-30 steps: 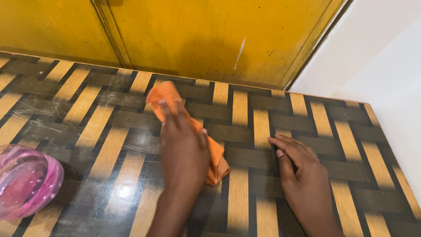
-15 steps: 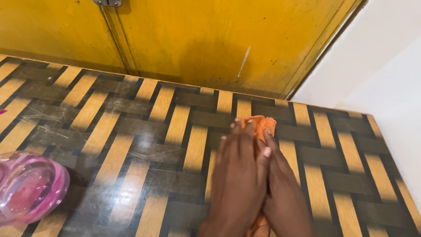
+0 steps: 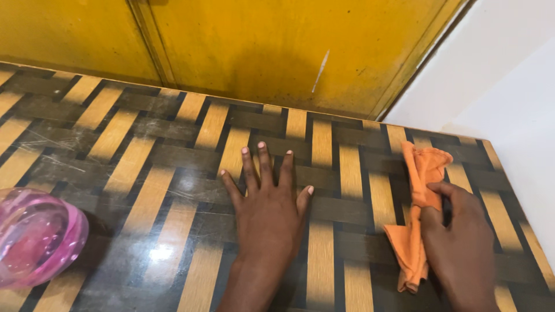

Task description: The person wipes a table with a cloth and sprays a liquid from a bottle onto the surface to clean it.

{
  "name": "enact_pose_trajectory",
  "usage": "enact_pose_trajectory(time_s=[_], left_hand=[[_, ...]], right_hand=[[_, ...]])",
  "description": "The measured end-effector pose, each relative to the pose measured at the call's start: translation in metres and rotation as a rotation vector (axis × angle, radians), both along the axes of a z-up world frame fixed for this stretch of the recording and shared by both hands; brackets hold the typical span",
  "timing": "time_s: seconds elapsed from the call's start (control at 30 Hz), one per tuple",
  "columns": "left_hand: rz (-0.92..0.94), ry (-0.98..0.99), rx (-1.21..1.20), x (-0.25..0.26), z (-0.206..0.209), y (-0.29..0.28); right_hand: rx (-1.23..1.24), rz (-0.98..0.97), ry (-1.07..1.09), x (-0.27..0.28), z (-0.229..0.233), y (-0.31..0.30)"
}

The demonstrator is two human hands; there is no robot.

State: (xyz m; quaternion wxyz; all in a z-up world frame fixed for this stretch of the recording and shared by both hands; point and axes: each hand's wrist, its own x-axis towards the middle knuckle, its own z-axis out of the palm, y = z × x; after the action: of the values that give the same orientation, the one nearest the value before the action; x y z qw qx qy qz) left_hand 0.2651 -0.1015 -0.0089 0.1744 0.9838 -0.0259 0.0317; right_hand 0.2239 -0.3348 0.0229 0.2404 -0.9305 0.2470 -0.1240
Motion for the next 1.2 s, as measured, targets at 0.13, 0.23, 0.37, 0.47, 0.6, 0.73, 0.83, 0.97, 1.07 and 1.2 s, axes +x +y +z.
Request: enact_pose_trajectory(time_s=[0.13,0.23,0.37,0.47,0.6,0.73,0.83,0.97,1.07,1.2], left_hand=[[0.02,-0.031,0.023,0.0,-0.001,-0.007],[0.032,-0.039,0.038,0.001,0.0,-0.01],[0.043,-0.098,0.057,-0.003,-0.004,-0.015],[0.037,-0.157,0.043,-0.006,-0.005,-0.015],[0.034,-0.175,0.004,-0.004,-0.004,-0.015],[0.027,-0.17,0.012,-0.004,-0.001,-0.013],[0.01,-0.156,-0.002,-0.004,0.001,-0.013],[0.015,-0.181,-0.028,-0.004,0.0,-0.013],[0.017,-0.195,-0.048,-0.008,-0.003,-0.013],[0.013,-0.245,-0.062,-0.008,-0.004,-0.013]], right_hand=[[-0.037,0.378,-0.224,-0.003,-0.017,0.014],[-0.05,0.386,-0.061,0.001,-0.018,0.03],[-0.089,0.337,0.065,0.004,-0.012,0.041],[-0.091,0.342,0.031,0.005,-0.01,0.041],[-0.075,0.31,-0.056,0.008,-0.01,0.025],[-0.128,0.202,-0.068,0.011,-0.011,0.005],[-0.181,0.213,-0.096,0.01,-0.015,0.005],[-0.004,0.178,-0.004,0.005,-0.015,0.023],[0.128,0.527,-0.146,-0.009,-0.017,0.043],[-0.05,0.717,-0.171,-0.008,-0.023,0.071]])
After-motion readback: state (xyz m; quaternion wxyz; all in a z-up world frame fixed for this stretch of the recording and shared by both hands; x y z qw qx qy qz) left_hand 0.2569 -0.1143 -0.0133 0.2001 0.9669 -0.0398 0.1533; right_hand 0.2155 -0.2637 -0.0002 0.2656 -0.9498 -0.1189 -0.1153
